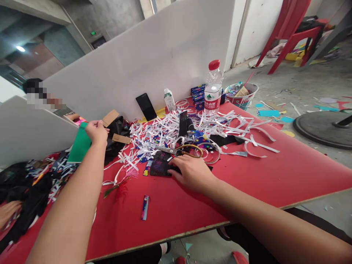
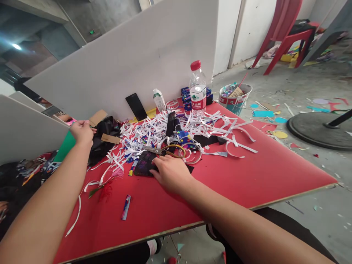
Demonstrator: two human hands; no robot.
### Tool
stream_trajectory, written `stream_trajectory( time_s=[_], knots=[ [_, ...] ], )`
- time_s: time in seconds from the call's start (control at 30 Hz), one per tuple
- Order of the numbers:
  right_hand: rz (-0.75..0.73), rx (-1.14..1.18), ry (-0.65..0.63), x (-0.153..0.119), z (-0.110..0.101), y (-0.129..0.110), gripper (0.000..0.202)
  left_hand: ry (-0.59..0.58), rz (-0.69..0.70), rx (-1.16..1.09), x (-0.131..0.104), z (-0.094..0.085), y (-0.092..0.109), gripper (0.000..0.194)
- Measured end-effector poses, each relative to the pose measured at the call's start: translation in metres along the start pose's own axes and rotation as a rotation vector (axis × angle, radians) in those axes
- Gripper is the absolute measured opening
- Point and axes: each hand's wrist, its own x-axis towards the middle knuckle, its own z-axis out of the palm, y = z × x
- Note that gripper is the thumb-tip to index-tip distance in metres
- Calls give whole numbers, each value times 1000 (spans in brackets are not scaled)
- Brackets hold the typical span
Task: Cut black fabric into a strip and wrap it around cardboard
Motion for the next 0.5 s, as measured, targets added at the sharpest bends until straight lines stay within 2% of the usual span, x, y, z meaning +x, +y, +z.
stream_trajectory(
  time_s=[0.1,0.17,0.2,0.27,0.33,0.37,0.43,0.5],
  knots=[
    [-197,67,-33,-3,8,-6,30,-42,-61,-188,-34,-10,12,13],
    [-309,131,-5,-4,8,-6,33,-158,-126,-283,-69,-18,15,12],
    [-311,166,37,-4,6,-6,31,-215,-161,-316,-90,-23,14,13],
    [-184,290,165,-3,1,-6,23,-298,-243,-357,-134,-31,10,17],
    [9,571,253,-1,-3,-5,24,-395,-357,-363,-176,-38,3,31],
    [88,762,248,1,-5,-3,30,-429,-404,-342,-194,-40,-1,40],
    [165,1110,139,3,-6,1,44,-530,-422,-301,-222,-43,-8,51],
    [180,1270,39,5,-4,6,49,-631,-399,-290,-240,-42,-13,54]
  ],
)
